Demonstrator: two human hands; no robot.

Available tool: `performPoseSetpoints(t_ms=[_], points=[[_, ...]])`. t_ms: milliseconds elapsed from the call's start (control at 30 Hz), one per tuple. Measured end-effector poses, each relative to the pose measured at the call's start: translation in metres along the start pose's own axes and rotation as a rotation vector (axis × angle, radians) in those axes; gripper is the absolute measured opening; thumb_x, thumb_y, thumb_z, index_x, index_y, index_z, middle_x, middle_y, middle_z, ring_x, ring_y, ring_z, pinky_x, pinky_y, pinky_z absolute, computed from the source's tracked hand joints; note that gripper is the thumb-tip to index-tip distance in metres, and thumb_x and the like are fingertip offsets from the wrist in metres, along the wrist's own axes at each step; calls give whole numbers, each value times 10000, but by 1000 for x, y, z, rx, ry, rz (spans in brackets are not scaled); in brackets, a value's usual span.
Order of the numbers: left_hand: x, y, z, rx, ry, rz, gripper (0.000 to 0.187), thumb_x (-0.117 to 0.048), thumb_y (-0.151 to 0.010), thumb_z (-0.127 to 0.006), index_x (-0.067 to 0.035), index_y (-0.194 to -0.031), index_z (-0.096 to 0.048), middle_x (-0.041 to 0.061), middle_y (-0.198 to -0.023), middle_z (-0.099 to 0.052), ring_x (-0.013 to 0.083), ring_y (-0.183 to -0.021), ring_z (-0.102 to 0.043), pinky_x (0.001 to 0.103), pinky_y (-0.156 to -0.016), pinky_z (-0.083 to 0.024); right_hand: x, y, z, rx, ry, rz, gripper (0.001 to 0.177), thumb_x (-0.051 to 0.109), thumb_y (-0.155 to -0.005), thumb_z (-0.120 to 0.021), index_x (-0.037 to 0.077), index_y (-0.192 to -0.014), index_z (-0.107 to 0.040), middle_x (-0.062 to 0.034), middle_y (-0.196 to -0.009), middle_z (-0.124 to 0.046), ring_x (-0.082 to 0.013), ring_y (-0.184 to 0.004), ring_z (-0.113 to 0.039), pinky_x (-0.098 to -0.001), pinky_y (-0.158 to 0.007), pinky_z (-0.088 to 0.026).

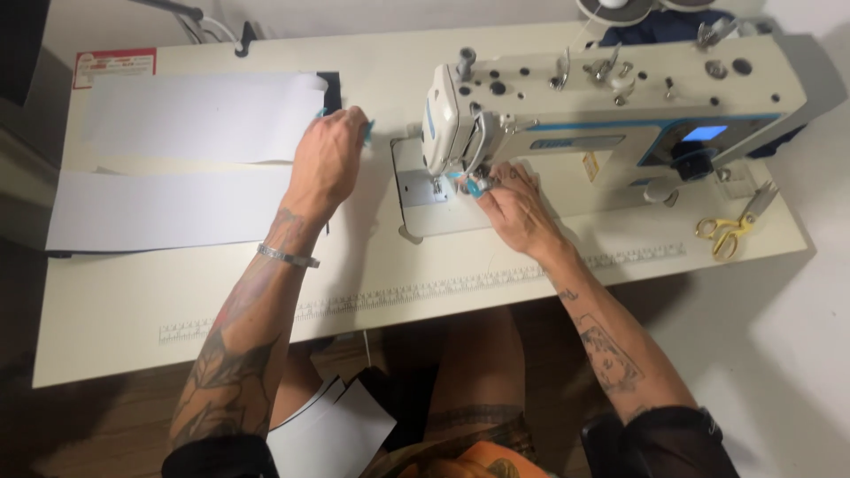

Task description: Threading an industrial sewing machine and adjusting the thread through the needle assembly

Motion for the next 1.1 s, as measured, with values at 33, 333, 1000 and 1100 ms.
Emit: performPoseSetpoints(t_ms=[33, 333, 1000, 1100], points=[[3, -6, 2, -54, -44, -2, 87, -83, -856, -459, -107, -861, -542, 65, -772, -608, 262, -748, -627, 391, -711, -469, 5, 0, 8, -12, 4, 6, 445, 406, -930, -299, 75, -799, -565, -100, -921, -444, -321, -895, -431, -448, -770, -350], [-55, 74, 49, -146, -223, -192, 466, 93, -746, -519, 39, -1206, -468, 249, -1091, -557, 353, -1012, -535, 473, -900, -372, 67, 54, 31, -341, 134, 352, 250, 307, -909, -426, 170, -1050, -581, 13, -969, -537, -172, -875, -518, -307, -781, -352], [-80, 72, -7, 206, -79, 63, 499, -390, -920, -272, -114, -1329, -346, 68, -1371, -339, 220, -1268, -295, 442, -1057, -132, 66, 55, 31, -291, 101, 206, 359, 384, -904, -420, 108, -1093, -548, -74, -1093, -531, -235, -1069, -491, -393, -918, -327], [-82, 84, -12, 250, -42, 117, 537, -435, -914, -238, -128, -1351, -301, 37, -1410, -275, 204, -1306, -223, 425, -1069, -111, 66, 62, 33, -264, 57, 160, 381, 373, -905, -418, 76, -1118, -527, -105, -1141, -516, -263, -1111, -468, -412, -956, -299]])
Point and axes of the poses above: each hand's wrist, its own y-axis away from the middle knuckle, its own z-axis out of the back of the hand, x = y × z, the point moved 10 cm from there along -y, towards the middle knuckle
